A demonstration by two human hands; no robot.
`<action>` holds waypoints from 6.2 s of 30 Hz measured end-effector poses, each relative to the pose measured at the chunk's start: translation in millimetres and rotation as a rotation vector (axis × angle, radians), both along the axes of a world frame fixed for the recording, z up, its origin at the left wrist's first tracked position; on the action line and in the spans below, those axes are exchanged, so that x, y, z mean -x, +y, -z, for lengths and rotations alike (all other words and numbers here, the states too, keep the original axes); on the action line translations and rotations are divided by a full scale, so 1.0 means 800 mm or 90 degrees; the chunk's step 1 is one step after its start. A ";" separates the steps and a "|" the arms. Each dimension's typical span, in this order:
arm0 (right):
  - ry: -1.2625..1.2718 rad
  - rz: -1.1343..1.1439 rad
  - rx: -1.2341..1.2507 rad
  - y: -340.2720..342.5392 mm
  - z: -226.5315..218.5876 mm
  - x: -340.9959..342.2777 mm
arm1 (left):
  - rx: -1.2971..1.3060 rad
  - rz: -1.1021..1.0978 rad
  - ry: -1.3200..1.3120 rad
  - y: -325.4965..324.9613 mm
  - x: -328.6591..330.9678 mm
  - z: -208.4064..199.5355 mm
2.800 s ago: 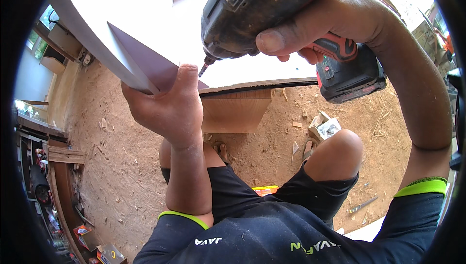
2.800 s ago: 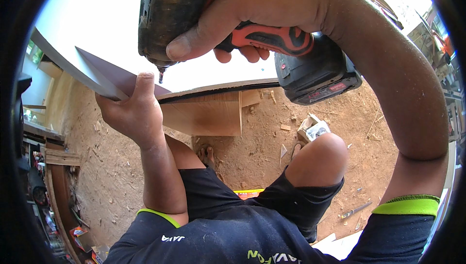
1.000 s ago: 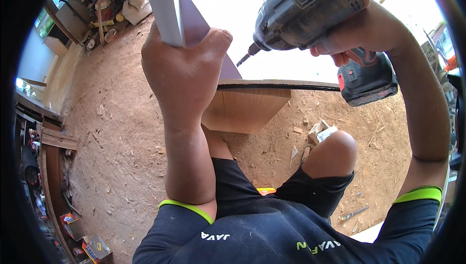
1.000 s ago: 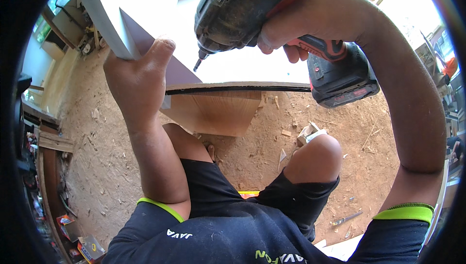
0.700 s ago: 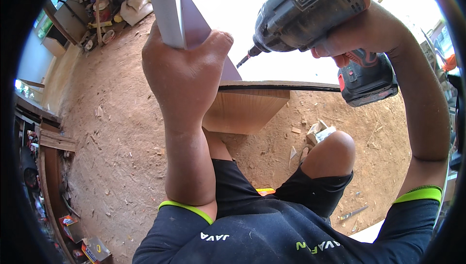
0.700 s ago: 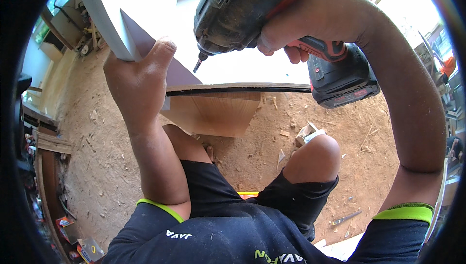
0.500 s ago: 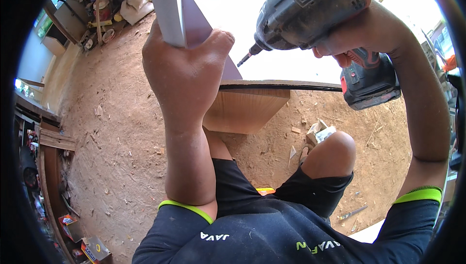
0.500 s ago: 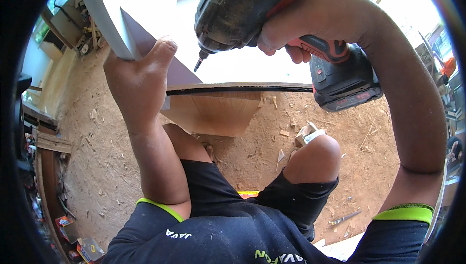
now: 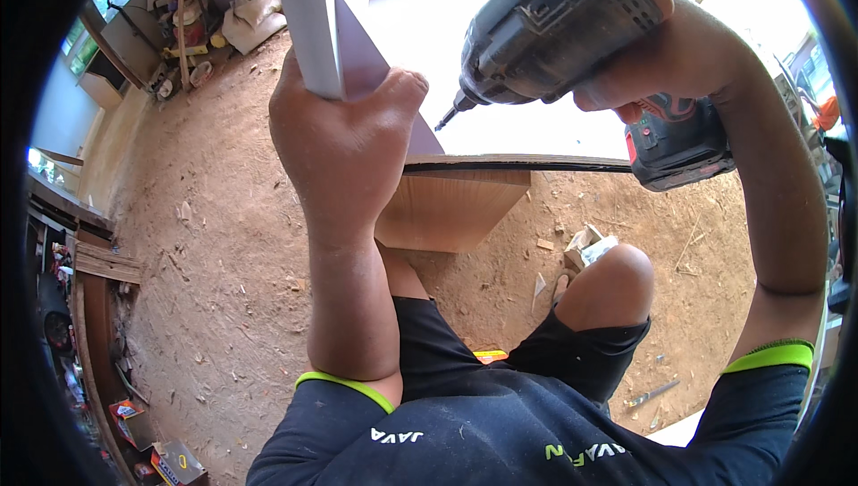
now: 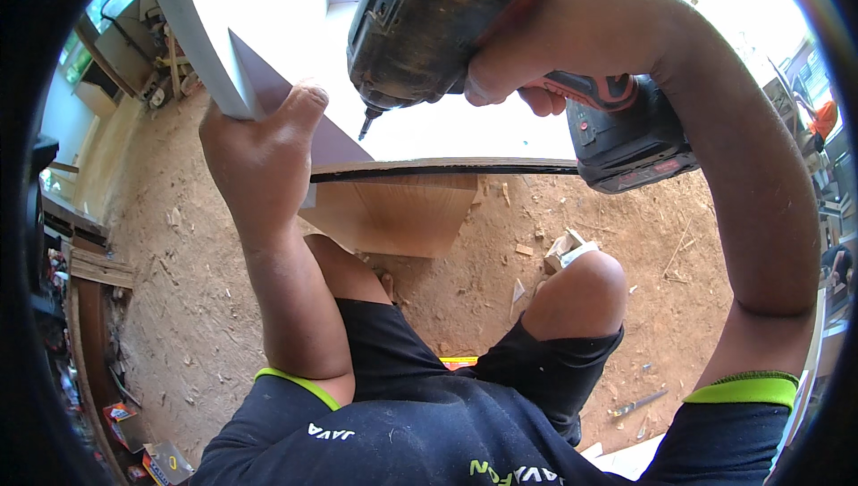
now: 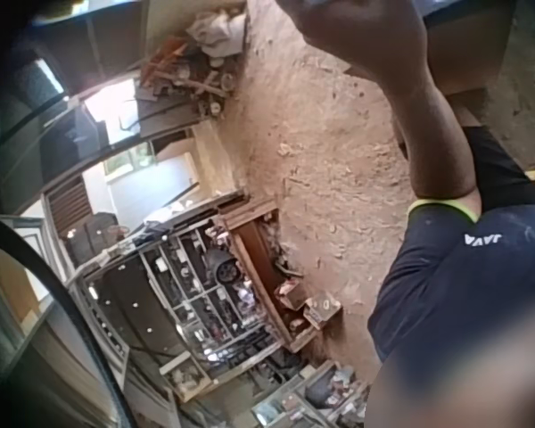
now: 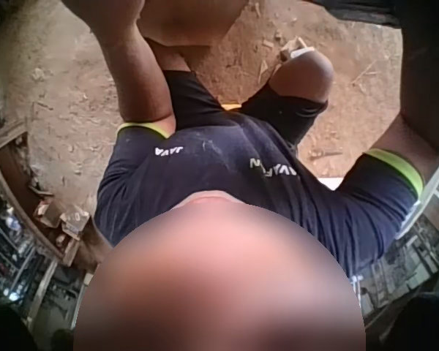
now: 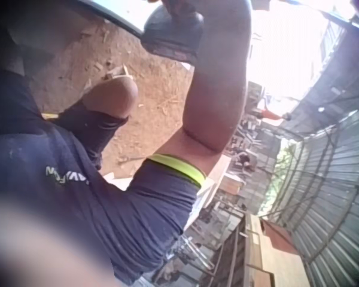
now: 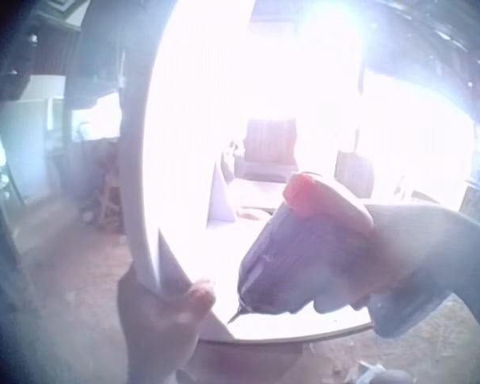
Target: The person assembles a white cabinet by aligning panels and driving screws with a cordless drill. They repeatedly pick up screws, position the drill, and fasten joints while seated on the floor.
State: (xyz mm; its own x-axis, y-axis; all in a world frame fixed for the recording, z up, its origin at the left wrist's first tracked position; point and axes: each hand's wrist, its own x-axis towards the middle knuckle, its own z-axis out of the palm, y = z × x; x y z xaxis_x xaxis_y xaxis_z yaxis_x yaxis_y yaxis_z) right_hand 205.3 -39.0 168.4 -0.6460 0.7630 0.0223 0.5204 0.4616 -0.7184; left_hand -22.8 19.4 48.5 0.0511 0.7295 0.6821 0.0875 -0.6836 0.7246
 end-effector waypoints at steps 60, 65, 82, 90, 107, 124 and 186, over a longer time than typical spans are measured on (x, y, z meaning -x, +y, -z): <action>-0.045 0.124 0.138 -0.017 -0.025 0.018 | -0.007 0.035 -0.027 0.001 -0.002 0.003; -0.038 0.107 0.111 -0.019 -0.023 0.007 | -0.015 0.017 -0.012 0.003 0.000 0.004; -0.020 0.088 0.050 -0.025 -0.017 -0.024 | -0.018 0.030 -0.026 0.003 -0.001 0.006; -0.014 0.094 0.089 -0.018 -0.017 -0.027 | -0.025 0.021 -0.010 0.006 -0.001 0.008; 0.094 0.101 0.416 0.021 -0.011 -0.049 | -0.036 0.020 -0.020 0.005 -0.002 0.009; 0.061 0.008 -0.082 -0.017 0.022 -0.083 | -0.038 0.024 -0.034 0.006 -0.001 0.009; 0.369 0.506 0.099 -0.244 0.227 -0.007 | -0.482 -0.321 1.373 -0.049 -0.016 -0.137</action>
